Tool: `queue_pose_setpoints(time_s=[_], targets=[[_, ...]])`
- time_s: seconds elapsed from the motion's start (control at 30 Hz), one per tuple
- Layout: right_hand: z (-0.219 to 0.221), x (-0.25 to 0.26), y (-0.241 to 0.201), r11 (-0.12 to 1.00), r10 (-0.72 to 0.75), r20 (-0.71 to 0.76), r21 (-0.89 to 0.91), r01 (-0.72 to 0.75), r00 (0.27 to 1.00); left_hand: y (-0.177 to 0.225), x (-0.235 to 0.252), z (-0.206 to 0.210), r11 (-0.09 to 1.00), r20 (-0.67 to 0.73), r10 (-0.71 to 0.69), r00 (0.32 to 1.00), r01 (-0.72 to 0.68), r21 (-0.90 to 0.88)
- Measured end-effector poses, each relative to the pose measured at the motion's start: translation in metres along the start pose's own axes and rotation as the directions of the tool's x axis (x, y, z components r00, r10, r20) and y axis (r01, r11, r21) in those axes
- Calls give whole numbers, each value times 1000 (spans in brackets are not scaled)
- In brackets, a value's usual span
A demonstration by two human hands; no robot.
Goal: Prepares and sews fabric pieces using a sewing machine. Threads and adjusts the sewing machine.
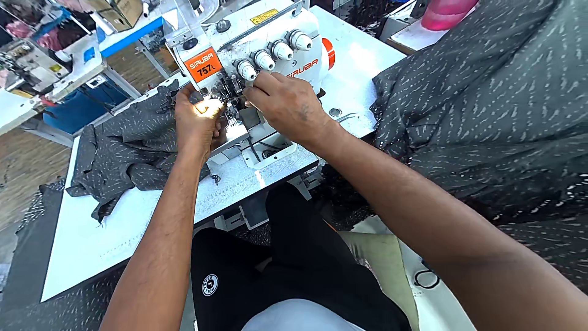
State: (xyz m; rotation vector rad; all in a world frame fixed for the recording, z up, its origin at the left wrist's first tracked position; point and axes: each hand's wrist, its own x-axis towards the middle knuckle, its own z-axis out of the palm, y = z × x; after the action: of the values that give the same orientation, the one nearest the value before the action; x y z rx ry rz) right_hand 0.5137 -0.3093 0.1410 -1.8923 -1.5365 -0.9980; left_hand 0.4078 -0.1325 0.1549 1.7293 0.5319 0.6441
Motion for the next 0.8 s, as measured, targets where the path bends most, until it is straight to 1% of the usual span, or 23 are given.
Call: queue_pose_setpoints(time_s=[0.1,0.27,0.4,0.5,0.57,0.7,0.8], targets=[[1,-1,-2,1000,17,3,-6,-17,1000,0,-2,1,999,-13,19,1000,-19,36],[-1,0,-2,999,11,17,-48,-10,1000,-2,-4,2,998,-16,66,998,-66,22],[-5,1,-1,999,16,54,-40,-14,998,2,-2,0,1000,-9,-11,1000,11,28],[-7,3,-3,998,45,87,-36,-42,995,5,0,-2,997,3,-71,997,71,-6],[-8,4,-5,996,61,89,-75,-55,994,4,0,-3,997,-5,-75,997,75,-21],[-8,5,-11,979,112,36,-176,-104,993,3,-2,0,999,-38,-35,999,34,-13],[-1,3,-12,979,150,-32,-136,-153,988,0,-2,0,1000,-49,-15,999,15,10]])
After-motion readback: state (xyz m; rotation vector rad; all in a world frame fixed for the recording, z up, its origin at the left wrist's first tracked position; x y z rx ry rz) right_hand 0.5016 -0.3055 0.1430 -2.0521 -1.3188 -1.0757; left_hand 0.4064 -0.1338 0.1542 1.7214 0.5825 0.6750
